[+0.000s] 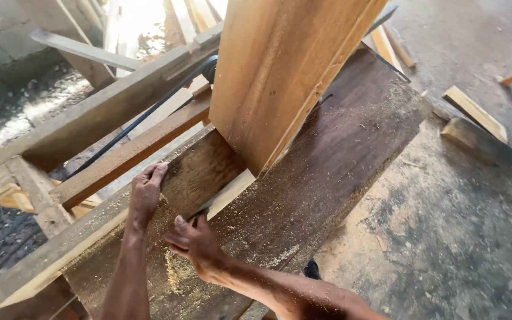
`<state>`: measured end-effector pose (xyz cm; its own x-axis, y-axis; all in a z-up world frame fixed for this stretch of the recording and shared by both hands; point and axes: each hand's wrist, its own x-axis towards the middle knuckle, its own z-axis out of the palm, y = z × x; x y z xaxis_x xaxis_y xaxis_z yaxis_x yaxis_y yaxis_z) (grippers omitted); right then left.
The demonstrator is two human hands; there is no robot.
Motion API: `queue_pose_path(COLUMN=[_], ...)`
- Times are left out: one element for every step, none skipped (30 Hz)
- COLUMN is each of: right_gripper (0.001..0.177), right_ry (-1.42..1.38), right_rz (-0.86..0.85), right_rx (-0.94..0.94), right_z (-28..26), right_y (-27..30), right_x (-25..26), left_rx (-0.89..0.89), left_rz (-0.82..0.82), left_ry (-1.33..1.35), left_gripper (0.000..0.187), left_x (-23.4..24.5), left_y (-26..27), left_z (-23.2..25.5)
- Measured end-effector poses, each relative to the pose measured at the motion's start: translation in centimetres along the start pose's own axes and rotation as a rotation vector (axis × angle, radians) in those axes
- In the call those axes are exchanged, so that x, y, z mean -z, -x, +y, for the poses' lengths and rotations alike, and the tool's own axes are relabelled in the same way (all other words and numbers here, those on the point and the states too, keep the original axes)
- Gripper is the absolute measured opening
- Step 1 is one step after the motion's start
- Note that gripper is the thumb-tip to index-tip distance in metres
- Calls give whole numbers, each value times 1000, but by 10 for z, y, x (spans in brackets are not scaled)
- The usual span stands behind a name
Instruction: Cutting blocks of wood into smaller pieces using a table saw.
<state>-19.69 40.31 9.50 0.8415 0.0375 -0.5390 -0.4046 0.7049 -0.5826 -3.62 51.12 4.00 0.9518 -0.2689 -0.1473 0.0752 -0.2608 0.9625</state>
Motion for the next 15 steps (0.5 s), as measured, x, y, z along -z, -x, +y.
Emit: queue_pose_path(right_gripper=[83, 89, 89, 92, 96, 96, 102, 109, 109, 107, 105, 105, 95, 85, 76], right_ry=[36, 75, 74, 42, 9, 0, 6, 16, 9, 74, 139, 140, 222, 304, 384], right_rz=[7, 3, 6, -14, -35, -35, -52, -69, -70, -136, -200, -204, -255, -307, -360], right_rx=[-14, -36, -37, -57, -77, -77, -172, -261, -256, -135, -13, -19, -8, 0, 10], right_z=[-4, -8, 6, 18, 29, 47, 65, 81, 92, 104, 116, 110, 105, 100, 96], right_y=[8, 16, 16, 14, 13, 13, 13, 12, 16, 21, 25, 28, 31, 34, 37], right_x=[-8, -17, -16, -16, -16, -18, -20, -22, -30, -38, -46, -42, -37, -33, -30], left_rx=[84, 170, 172, 151, 130, 131, 161, 186, 181, 203, 225, 229, 341, 456, 462], left_rz=[17, 46, 44, 39, 34, 30, 32, 34, 30, 68, 107, 112, 207, 304, 311], left_ry=[-6, -15, -15, -45, -75, -83, -106, -127, -133, -132, -131, -131, -51, 30, 29], left_gripper=[37, 37, 37, 36, 35, 35, 37, 40, 40, 38, 37, 37, 32, 27, 27], left_x=[1, 6, 13, 22, 31, 43, 55, 67, 83, 99, 115, 118, 121, 124, 145], left_y=[4, 11, 18, 23, 29, 40, 50, 58, 68, 80, 93, 108, 124, 141, 145], left_z=[3, 6, 5, 6, 7, 6, 5, 5, -5, -17, -28, -15, -2, 11, -35])
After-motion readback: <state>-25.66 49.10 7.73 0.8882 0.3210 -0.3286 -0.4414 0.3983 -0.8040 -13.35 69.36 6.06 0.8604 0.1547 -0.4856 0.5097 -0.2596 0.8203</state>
